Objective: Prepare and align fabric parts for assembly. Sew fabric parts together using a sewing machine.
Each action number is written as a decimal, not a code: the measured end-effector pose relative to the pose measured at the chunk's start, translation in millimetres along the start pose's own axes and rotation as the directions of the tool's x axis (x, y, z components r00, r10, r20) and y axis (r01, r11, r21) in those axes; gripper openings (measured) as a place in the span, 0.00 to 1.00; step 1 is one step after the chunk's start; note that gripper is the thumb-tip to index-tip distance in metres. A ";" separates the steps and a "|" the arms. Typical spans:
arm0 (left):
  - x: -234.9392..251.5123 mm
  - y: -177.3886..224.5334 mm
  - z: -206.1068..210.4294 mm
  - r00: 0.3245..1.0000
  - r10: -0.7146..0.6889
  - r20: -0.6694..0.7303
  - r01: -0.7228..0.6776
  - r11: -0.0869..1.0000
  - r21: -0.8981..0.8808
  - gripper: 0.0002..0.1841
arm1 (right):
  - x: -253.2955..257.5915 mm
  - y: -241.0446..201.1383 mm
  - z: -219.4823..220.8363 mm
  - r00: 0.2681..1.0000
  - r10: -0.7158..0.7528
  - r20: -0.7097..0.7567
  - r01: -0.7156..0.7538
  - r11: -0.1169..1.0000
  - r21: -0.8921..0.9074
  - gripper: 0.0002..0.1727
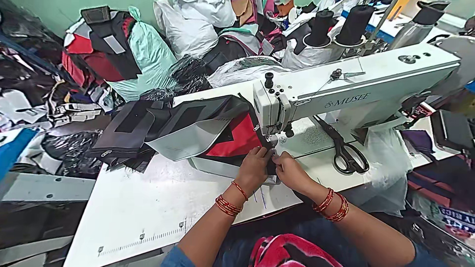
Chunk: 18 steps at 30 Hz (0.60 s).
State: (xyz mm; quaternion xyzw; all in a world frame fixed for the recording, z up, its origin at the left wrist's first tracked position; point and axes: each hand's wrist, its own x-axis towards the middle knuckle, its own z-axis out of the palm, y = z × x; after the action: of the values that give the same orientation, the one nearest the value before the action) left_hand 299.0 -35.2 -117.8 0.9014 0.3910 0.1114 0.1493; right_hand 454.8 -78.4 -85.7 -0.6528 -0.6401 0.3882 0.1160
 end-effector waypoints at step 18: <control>8.3 -0.9 5.4 0.996 -0.024 -0.085 0.025 1.000 0.005 0.24 | 14.1 2.2 -11.9 0.999 -0.019 0.037 0.020 1.000 -0.020 0.21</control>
State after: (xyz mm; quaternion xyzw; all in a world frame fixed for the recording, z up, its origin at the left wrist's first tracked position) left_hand 305.7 -29.5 -122.5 0.8914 0.4084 0.1464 0.1311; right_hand 462.6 -61.6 -84.2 -0.6403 -0.6524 0.3926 0.1015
